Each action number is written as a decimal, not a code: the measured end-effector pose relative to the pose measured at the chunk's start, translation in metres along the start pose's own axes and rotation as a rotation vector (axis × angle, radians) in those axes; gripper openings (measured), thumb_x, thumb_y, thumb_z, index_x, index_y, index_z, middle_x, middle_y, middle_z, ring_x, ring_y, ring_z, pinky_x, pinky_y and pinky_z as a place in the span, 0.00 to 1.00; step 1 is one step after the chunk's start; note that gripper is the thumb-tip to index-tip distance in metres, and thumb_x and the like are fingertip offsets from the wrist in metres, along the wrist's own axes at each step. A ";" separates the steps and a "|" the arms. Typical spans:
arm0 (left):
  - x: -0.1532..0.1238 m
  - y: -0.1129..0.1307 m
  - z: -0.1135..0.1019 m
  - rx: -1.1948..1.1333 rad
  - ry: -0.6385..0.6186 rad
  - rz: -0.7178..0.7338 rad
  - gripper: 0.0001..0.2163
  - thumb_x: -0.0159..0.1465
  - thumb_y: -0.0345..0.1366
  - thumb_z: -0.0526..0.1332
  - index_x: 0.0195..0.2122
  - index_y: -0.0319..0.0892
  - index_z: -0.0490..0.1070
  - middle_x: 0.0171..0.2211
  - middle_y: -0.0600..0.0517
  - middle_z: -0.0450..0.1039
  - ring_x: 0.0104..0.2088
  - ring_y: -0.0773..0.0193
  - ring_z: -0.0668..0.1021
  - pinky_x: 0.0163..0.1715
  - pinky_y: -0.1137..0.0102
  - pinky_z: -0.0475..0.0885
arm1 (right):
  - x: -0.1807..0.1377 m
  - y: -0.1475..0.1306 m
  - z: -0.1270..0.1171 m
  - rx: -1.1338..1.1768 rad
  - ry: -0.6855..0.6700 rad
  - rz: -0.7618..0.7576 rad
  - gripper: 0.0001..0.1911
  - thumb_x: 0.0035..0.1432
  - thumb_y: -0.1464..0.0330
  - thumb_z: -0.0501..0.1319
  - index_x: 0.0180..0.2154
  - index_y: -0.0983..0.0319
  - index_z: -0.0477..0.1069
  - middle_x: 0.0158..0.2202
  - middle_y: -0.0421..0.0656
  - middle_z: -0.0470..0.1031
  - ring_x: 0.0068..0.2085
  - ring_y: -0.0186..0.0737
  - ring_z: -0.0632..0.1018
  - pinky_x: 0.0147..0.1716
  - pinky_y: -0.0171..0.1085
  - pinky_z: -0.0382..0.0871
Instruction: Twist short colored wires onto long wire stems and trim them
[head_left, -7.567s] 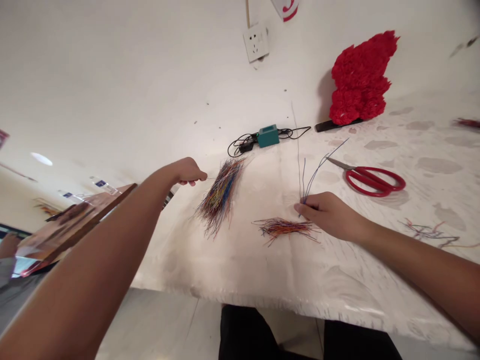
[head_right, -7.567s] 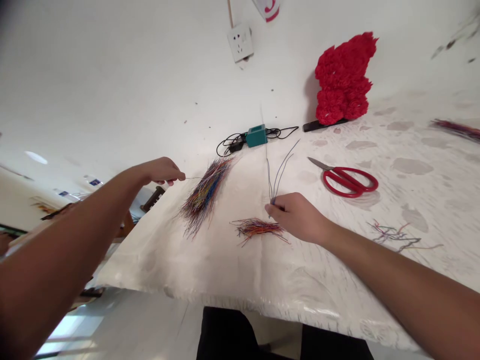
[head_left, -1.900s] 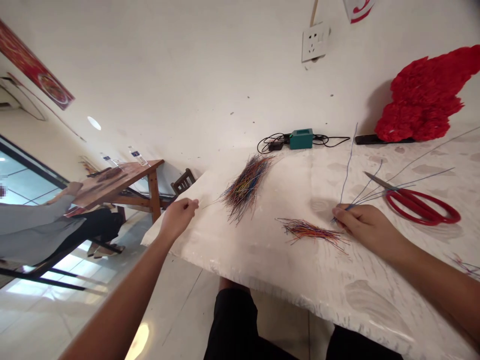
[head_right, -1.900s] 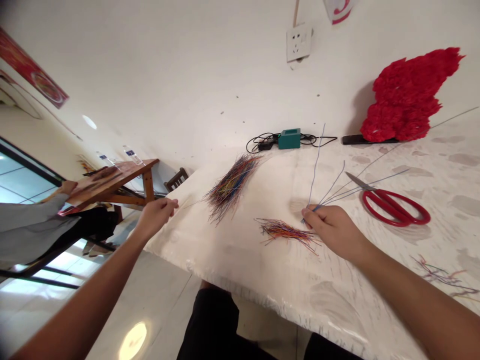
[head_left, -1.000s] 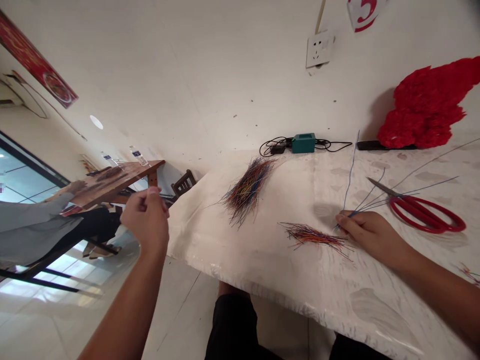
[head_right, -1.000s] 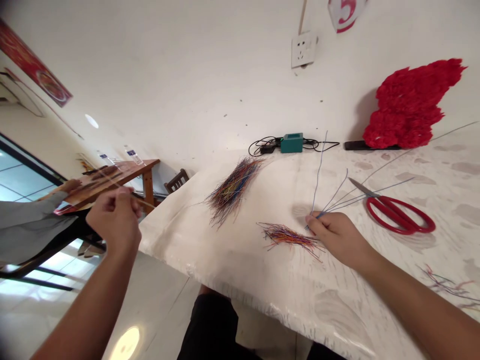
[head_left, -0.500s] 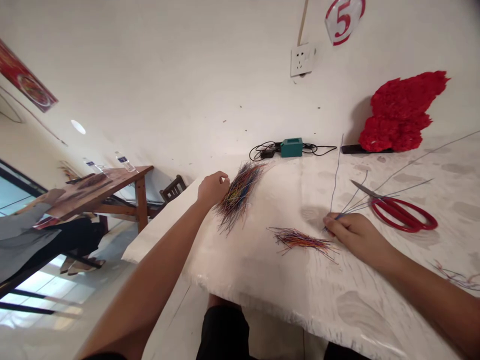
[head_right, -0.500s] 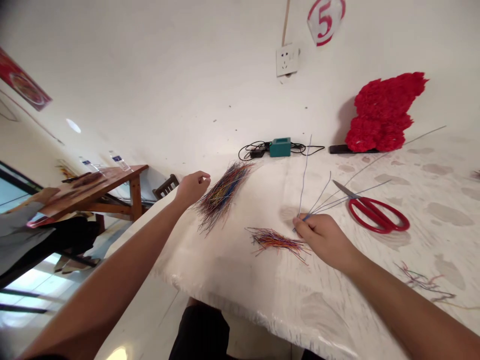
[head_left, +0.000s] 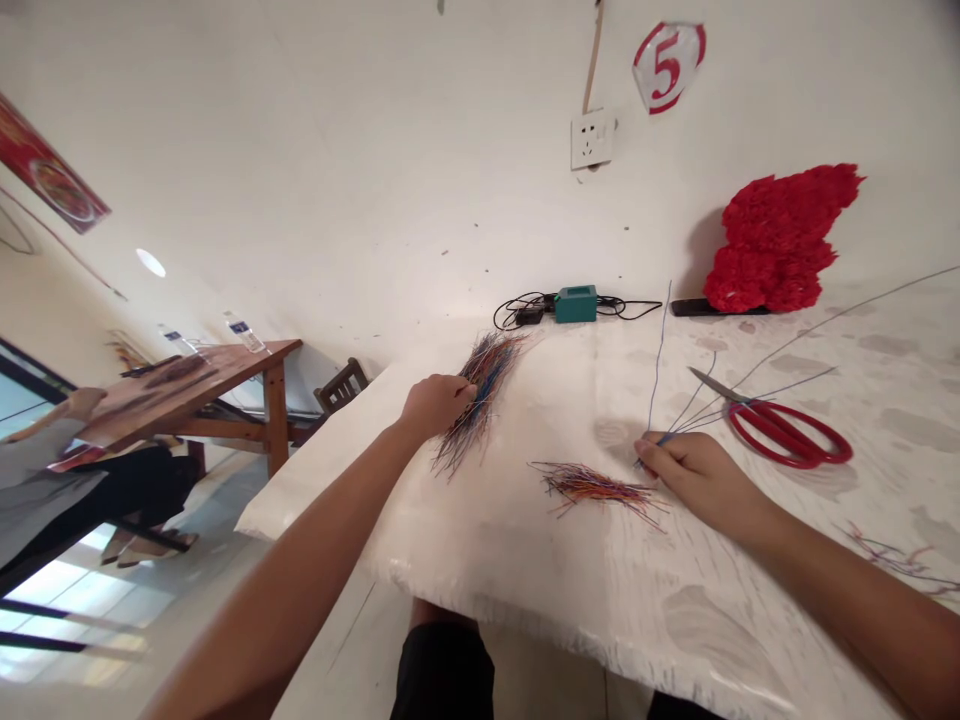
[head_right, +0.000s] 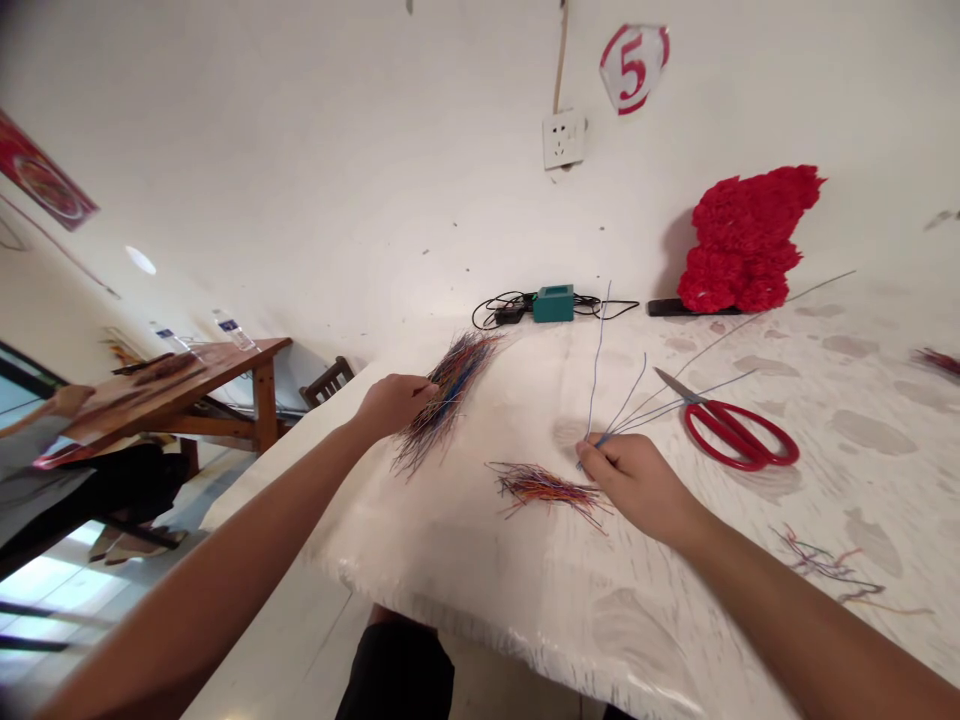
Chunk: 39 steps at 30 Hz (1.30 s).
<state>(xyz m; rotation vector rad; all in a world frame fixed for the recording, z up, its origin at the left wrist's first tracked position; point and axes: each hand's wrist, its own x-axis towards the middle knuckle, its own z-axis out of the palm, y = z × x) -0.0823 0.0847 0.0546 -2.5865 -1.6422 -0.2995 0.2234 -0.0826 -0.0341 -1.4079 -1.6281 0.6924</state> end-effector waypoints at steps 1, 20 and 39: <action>0.000 -0.001 -0.003 0.011 0.021 -0.004 0.19 0.67 0.45 0.51 0.23 0.44 0.71 0.24 0.50 0.71 0.27 0.59 0.71 0.26 0.69 0.56 | 0.000 0.001 0.000 0.004 -0.002 -0.003 0.28 0.66 0.56 0.50 0.16 0.60 0.53 0.22 0.39 0.59 0.26 0.36 0.63 0.29 0.37 0.57; 0.000 0.032 -0.069 -0.218 0.640 -0.042 0.19 0.70 0.42 0.47 0.23 0.43 0.46 0.18 0.55 0.52 0.22 0.66 0.58 0.23 0.68 0.50 | -0.001 -0.004 0.000 -0.013 -0.005 0.019 0.27 0.65 0.57 0.50 0.17 0.60 0.51 0.21 0.38 0.56 0.25 0.34 0.59 0.27 0.37 0.54; 0.029 0.038 -0.003 -0.222 0.188 -0.094 0.15 0.69 0.43 0.47 0.36 0.42 0.70 0.34 0.47 0.76 0.35 0.57 0.75 0.33 0.66 0.66 | 0.000 -0.003 0.003 0.000 0.009 -0.016 0.27 0.65 0.58 0.51 0.16 0.60 0.52 0.21 0.38 0.56 0.24 0.34 0.60 0.26 0.37 0.55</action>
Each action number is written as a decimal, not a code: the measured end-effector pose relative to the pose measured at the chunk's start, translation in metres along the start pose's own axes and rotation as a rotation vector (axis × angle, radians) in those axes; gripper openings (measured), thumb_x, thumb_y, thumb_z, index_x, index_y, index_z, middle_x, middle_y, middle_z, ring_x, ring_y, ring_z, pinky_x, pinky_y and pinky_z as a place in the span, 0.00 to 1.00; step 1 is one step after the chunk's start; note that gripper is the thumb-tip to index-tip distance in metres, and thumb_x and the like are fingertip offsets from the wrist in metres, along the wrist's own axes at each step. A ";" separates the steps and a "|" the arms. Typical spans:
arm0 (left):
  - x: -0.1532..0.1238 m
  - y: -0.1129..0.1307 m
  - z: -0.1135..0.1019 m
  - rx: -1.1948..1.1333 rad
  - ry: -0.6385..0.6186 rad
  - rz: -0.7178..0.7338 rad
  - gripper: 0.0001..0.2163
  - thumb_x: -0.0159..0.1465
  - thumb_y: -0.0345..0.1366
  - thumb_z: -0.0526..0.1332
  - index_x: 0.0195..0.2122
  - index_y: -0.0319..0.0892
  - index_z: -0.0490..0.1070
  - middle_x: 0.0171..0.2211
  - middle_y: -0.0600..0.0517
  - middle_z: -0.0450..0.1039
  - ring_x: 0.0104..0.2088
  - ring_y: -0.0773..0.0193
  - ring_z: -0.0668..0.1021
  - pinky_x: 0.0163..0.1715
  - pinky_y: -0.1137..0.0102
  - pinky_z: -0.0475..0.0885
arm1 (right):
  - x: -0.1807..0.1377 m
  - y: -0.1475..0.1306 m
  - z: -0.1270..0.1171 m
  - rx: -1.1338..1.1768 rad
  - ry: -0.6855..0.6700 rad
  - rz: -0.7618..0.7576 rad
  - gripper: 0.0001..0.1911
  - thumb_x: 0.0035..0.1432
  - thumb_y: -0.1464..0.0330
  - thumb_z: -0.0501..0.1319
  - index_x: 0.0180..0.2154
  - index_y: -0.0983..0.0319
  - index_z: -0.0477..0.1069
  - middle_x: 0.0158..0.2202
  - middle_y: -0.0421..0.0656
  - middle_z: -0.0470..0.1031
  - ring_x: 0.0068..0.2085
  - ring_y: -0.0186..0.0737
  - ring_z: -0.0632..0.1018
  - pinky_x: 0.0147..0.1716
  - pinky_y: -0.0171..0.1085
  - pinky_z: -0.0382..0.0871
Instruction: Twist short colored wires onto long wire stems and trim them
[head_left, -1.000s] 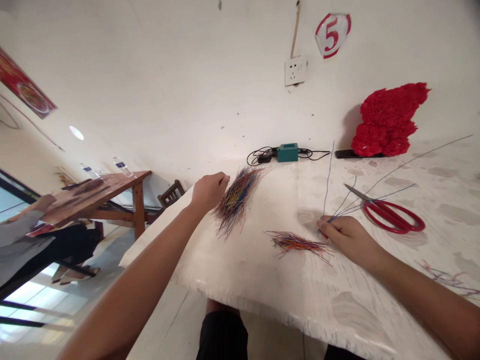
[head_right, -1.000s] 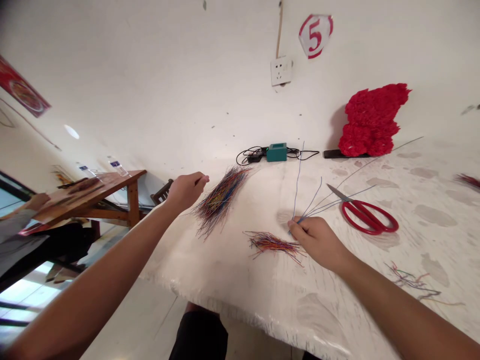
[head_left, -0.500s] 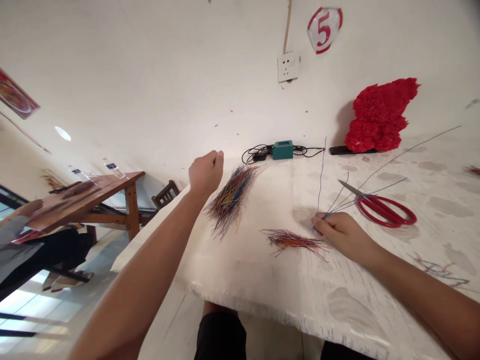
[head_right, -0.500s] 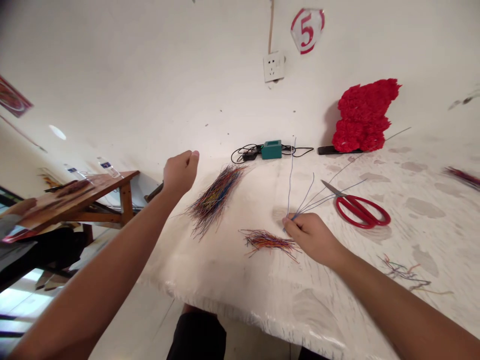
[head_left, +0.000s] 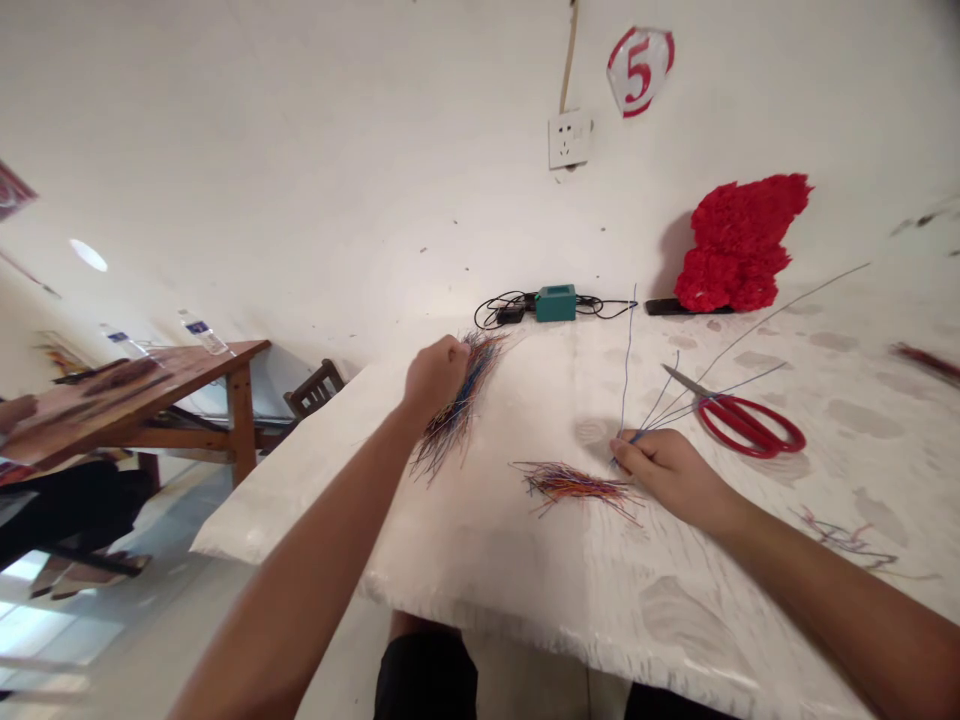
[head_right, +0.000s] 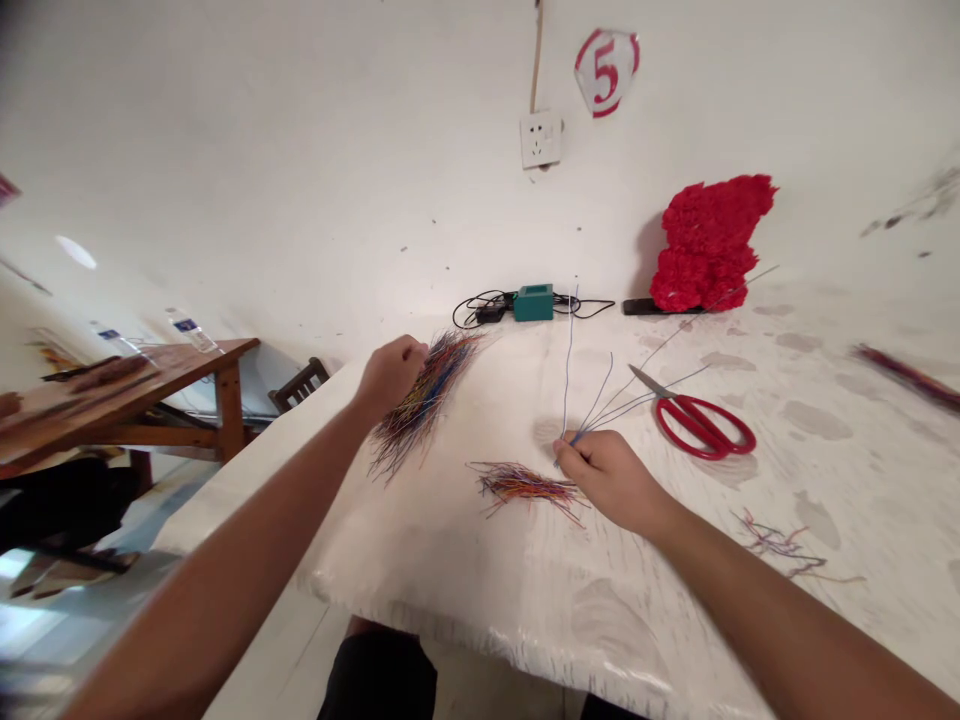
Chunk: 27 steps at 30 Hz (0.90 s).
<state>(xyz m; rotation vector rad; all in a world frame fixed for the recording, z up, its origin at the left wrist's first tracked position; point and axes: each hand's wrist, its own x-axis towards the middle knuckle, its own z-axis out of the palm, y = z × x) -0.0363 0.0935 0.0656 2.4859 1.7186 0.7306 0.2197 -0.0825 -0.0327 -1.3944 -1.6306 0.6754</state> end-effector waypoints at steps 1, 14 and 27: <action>-0.013 0.011 0.005 -0.064 -0.006 0.056 0.16 0.70 0.42 0.46 0.36 0.43 0.70 0.34 0.48 0.76 0.34 0.59 0.75 0.33 0.67 0.66 | 0.001 -0.001 0.000 0.006 0.001 0.003 0.26 0.65 0.57 0.51 0.16 0.60 0.53 0.21 0.38 0.58 0.24 0.34 0.61 0.27 0.37 0.56; -0.111 0.096 0.066 -0.710 -0.105 0.530 0.07 0.69 0.39 0.53 0.42 0.44 0.68 0.39 0.49 0.72 0.40 0.61 0.75 0.44 0.67 0.69 | 0.020 -0.047 0.002 0.043 0.256 0.037 0.25 0.61 0.55 0.55 0.16 0.61 0.61 0.19 0.40 0.64 0.23 0.36 0.66 0.25 0.36 0.59; -0.108 0.091 0.074 -0.751 -0.181 0.375 0.07 0.66 0.35 0.55 0.31 0.44 0.69 0.30 0.56 0.74 0.30 0.67 0.72 0.34 0.70 0.65 | 0.016 -0.025 0.014 0.053 0.213 0.010 0.24 0.64 0.61 0.53 0.17 0.61 0.58 0.19 0.38 0.61 0.23 0.33 0.65 0.25 0.35 0.57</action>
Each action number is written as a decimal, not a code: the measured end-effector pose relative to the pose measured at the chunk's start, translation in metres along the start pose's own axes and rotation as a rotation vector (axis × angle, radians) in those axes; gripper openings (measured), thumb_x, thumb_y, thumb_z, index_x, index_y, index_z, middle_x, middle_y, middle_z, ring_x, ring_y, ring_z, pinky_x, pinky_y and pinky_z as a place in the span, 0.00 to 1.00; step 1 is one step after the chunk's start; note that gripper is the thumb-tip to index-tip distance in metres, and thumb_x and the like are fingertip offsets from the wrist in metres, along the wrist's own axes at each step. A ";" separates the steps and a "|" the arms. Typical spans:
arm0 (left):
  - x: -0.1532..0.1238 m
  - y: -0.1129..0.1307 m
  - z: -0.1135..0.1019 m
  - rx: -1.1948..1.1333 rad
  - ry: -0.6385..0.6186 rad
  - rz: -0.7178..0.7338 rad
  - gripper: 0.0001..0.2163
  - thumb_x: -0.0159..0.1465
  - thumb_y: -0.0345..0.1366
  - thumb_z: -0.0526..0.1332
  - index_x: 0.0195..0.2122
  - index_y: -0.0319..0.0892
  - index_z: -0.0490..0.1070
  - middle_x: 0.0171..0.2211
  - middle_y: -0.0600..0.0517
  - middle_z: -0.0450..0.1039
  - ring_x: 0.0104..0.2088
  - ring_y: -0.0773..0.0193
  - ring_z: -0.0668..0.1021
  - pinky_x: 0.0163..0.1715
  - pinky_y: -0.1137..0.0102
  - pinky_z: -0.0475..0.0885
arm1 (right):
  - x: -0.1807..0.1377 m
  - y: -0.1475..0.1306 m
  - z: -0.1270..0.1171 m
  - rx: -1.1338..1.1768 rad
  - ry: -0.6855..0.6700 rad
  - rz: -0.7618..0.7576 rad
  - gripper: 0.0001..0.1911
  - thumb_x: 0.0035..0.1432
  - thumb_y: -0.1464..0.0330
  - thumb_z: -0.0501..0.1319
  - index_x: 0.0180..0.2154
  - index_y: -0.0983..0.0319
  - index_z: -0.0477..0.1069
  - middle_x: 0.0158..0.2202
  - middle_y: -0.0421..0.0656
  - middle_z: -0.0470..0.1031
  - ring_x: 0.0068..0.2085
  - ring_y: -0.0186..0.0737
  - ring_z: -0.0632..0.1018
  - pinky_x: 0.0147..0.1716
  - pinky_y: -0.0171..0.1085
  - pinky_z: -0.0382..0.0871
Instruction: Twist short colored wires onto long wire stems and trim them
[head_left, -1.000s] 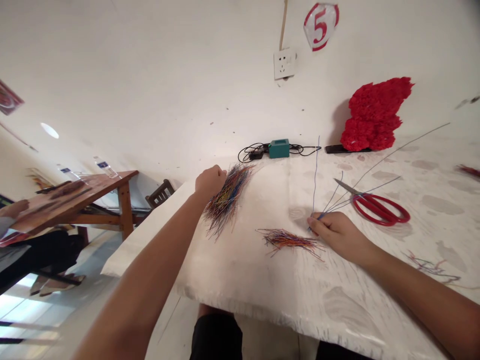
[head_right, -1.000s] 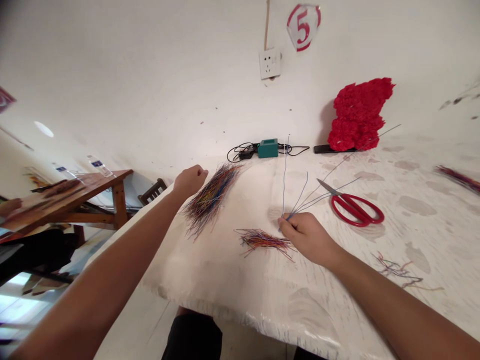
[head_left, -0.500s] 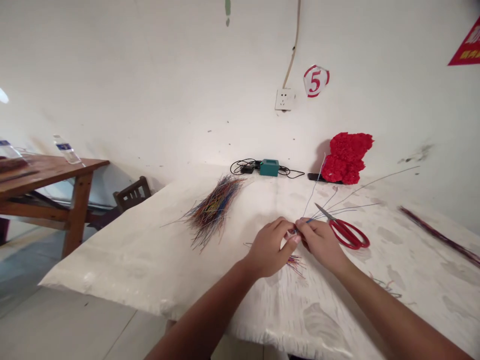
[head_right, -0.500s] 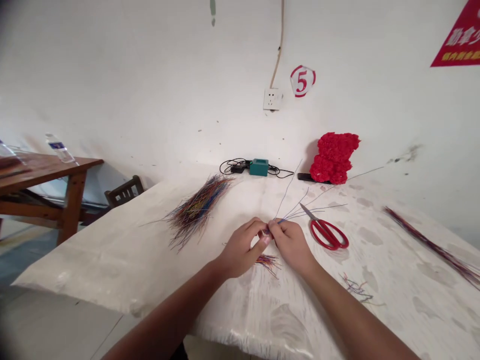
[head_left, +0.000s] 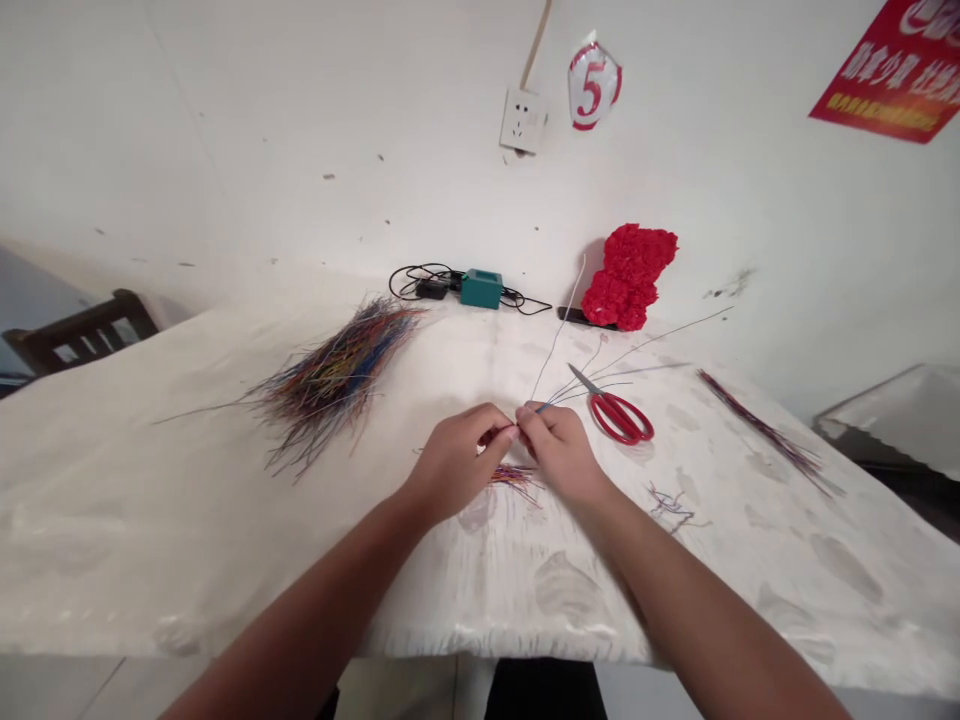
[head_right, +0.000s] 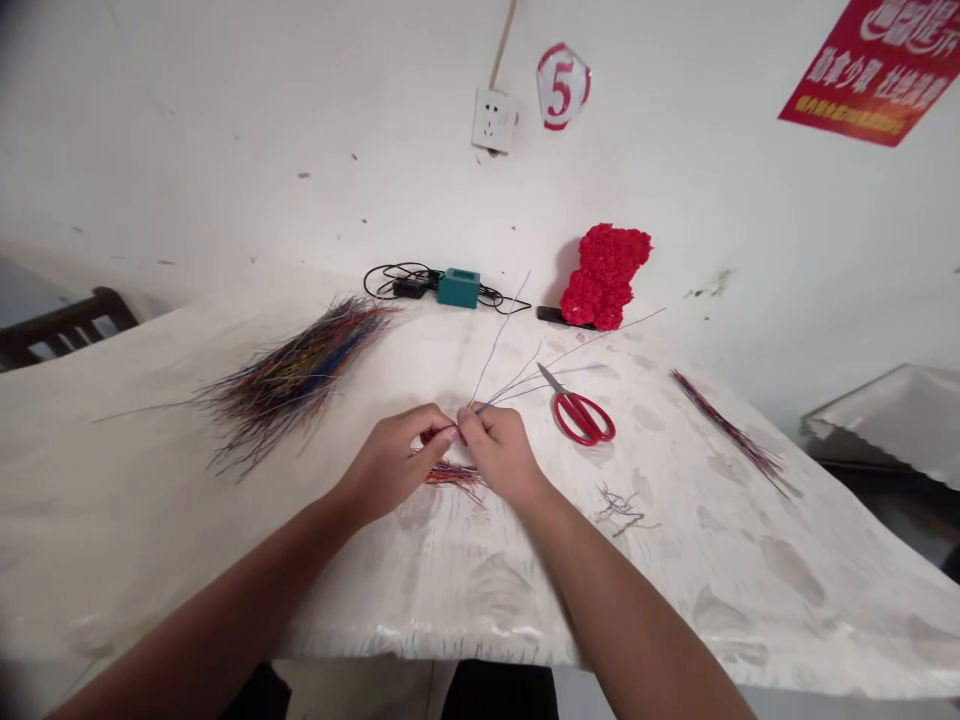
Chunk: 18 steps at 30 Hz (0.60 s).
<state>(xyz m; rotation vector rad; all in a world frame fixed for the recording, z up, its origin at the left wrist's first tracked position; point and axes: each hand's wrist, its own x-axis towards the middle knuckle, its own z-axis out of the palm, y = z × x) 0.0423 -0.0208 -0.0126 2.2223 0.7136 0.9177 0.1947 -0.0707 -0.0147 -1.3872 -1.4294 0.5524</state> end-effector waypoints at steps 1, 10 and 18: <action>0.000 0.000 0.000 -0.004 0.002 -0.008 0.08 0.66 0.35 0.55 0.31 0.44 0.69 0.29 0.56 0.74 0.30 0.67 0.72 0.34 0.70 0.65 | 0.000 0.000 0.001 0.000 0.003 0.006 0.24 0.64 0.61 0.53 0.17 0.61 0.58 0.19 0.38 0.61 0.23 0.33 0.65 0.25 0.35 0.57; -0.002 -0.003 0.001 -0.026 -0.028 -0.027 0.08 0.65 0.37 0.57 0.30 0.44 0.71 0.29 0.56 0.74 0.30 0.66 0.72 0.34 0.70 0.67 | -0.002 0.004 0.000 0.030 -0.083 0.015 0.23 0.65 0.58 0.53 0.19 0.61 0.58 0.19 0.37 0.60 0.23 0.33 0.63 0.25 0.35 0.56; -0.003 0.002 -0.003 -0.130 -0.074 -0.031 0.09 0.65 0.35 0.56 0.27 0.42 0.68 0.25 0.57 0.69 0.27 0.69 0.69 0.30 0.72 0.65 | -0.002 0.000 -0.004 0.094 -0.128 0.031 0.23 0.63 0.61 0.55 0.17 0.60 0.57 0.16 0.35 0.57 0.21 0.32 0.60 0.23 0.35 0.53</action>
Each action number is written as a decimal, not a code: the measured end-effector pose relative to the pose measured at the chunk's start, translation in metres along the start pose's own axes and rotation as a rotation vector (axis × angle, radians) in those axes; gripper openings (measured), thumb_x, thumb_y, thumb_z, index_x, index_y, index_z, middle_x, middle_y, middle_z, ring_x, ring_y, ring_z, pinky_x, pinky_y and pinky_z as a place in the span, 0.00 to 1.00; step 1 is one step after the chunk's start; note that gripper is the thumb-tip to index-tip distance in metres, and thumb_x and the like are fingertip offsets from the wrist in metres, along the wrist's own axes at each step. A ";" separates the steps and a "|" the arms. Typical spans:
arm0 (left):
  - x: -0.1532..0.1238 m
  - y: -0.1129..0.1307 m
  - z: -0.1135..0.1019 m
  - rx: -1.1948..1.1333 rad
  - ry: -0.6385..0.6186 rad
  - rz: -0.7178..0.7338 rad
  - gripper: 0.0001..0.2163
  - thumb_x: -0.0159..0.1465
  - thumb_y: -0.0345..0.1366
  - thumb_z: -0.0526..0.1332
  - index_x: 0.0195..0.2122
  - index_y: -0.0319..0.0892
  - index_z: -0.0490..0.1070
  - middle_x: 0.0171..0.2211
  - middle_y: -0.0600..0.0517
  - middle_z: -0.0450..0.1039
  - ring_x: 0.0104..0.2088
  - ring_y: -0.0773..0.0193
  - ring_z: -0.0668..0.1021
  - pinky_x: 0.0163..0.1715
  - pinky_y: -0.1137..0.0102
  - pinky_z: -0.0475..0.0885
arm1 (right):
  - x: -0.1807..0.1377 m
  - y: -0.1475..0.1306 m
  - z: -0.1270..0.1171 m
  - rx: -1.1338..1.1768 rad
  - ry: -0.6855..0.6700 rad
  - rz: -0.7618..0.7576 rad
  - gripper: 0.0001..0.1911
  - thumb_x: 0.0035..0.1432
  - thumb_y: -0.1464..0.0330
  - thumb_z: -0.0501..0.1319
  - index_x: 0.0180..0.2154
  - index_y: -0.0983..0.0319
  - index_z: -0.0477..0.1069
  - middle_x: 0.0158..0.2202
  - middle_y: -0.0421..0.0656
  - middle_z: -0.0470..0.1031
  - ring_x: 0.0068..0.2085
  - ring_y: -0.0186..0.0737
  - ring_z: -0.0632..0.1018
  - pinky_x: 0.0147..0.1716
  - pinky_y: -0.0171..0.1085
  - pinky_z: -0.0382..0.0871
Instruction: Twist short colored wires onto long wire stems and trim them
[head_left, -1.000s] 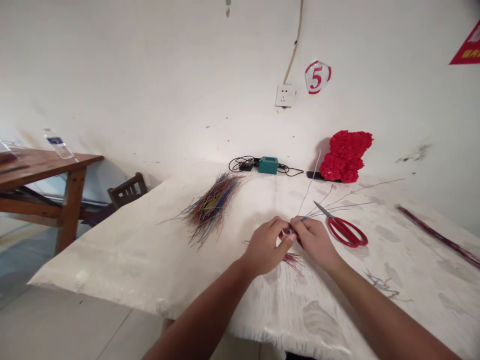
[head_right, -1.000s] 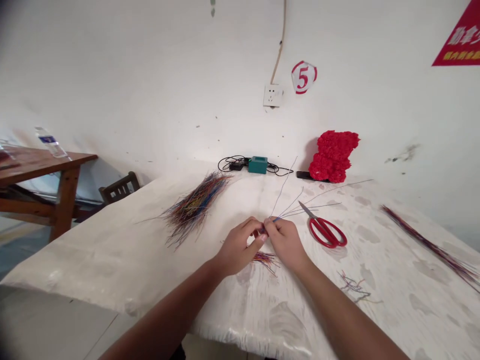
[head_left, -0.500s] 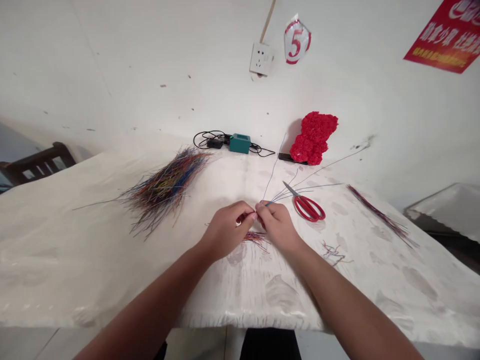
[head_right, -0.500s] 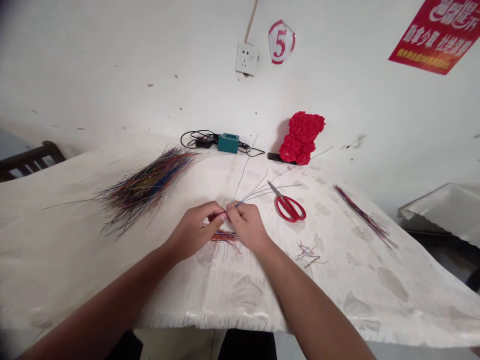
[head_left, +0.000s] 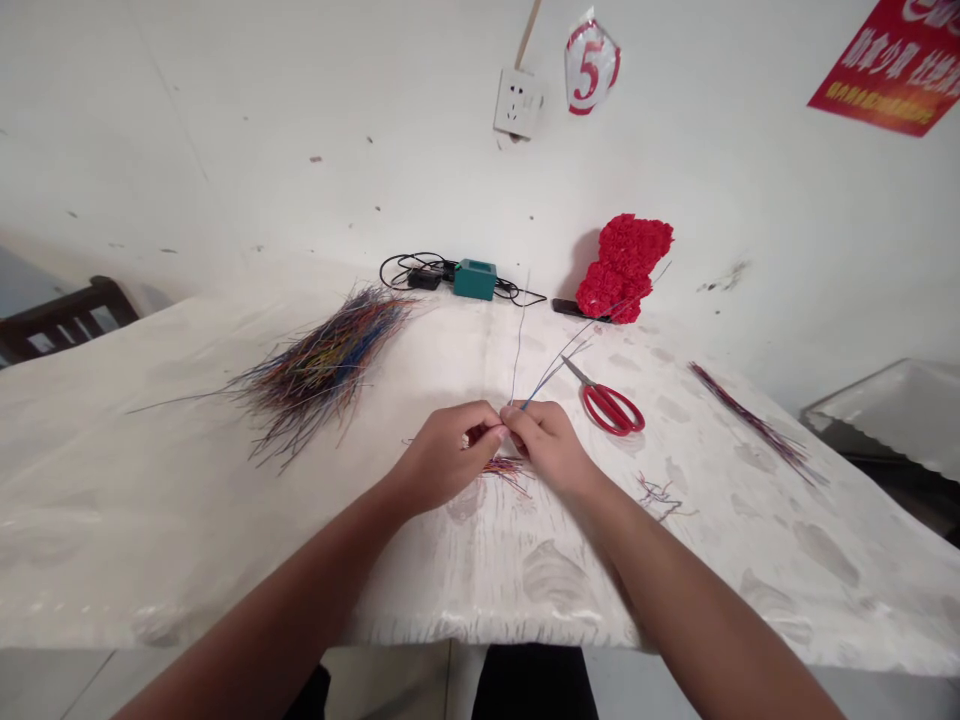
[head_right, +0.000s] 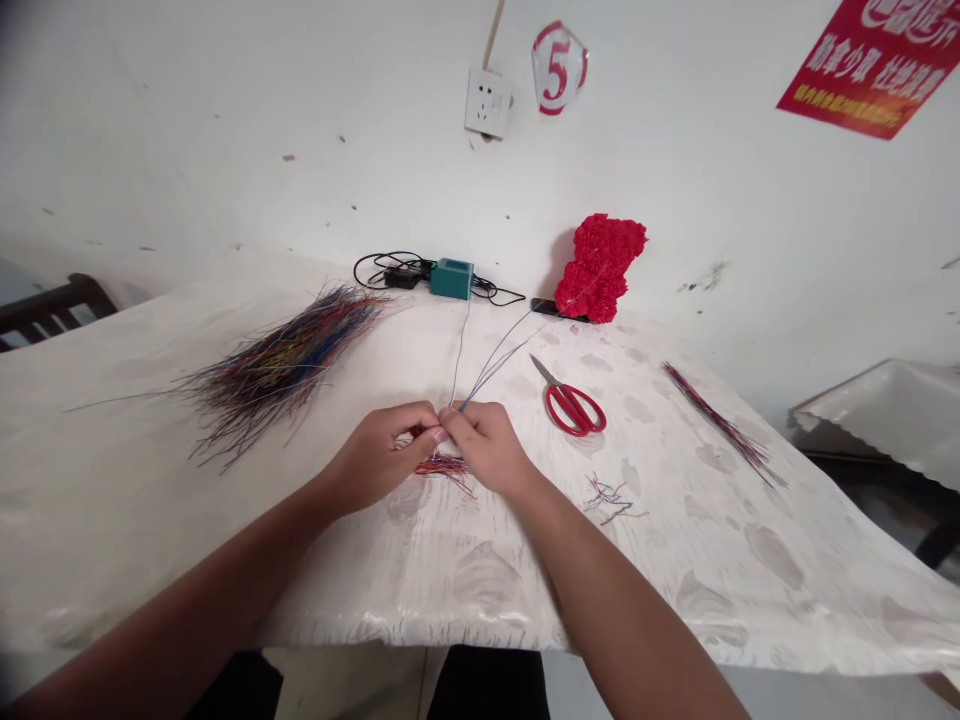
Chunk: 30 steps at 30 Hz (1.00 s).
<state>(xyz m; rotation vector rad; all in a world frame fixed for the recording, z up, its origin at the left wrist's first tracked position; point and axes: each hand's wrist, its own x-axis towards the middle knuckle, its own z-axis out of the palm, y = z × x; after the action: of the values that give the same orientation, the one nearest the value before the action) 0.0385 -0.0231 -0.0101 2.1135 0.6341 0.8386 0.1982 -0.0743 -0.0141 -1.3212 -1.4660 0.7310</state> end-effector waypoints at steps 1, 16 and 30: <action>0.000 0.001 -0.002 -0.059 -0.031 -0.015 0.09 0.65 0.35 0.56 0.27 0.42 0.68 0.24 0.57 0.69 0.26 0.69 0.69 0.29 0.72 0.65 | 0.000 -0.002 -0.001 0.042 -0.013 0.005 0.23 0.62 0.61 0.55 0.17 0.60 0.57 0.16 0.35 0.57 0.21 0.31 0.59 0.23 0.35 0.52; 0.001 0.005 -0.013 -0.309 -0.146 -0.100 0.11 0.66 0.38 0.57 0.27 0.39 0.69 0.22 0.55 0.69 0.24 0.71 0.70 0.25 0.75 0.65 | -0.005 -0.016 -0.001 0.262 -0.065 0.010 0.25 0.63 0.57 0.59 0.18 0.61 0.61 0.13 0.33 0.58 0.16 0.28 0.58 0.18 0.34 0.49; -0.001 0.006 -0.014 -0.306 -0.128 -0.108 0.04 0.62 0.35 0.64 0.36 0.42 0.77 0.28 0.55 0.75 0.29 0.72 0.74 0.28 0.78 0.68 | -0.001 -0.017 -0.003 0.244 0.187 0.055 0.26 0.61 0.60 0.61 0.14 0.62 0.60 0.13 0.34 0.57 0.15 0.26 0.61 0.17 0.33 0.50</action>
<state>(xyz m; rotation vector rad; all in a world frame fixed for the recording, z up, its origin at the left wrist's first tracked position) 0.0285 -0.0207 0.0008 1.8232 0.5120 0.6863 0.1945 -0.0792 0.0024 -1.2101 -1.1573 0.7740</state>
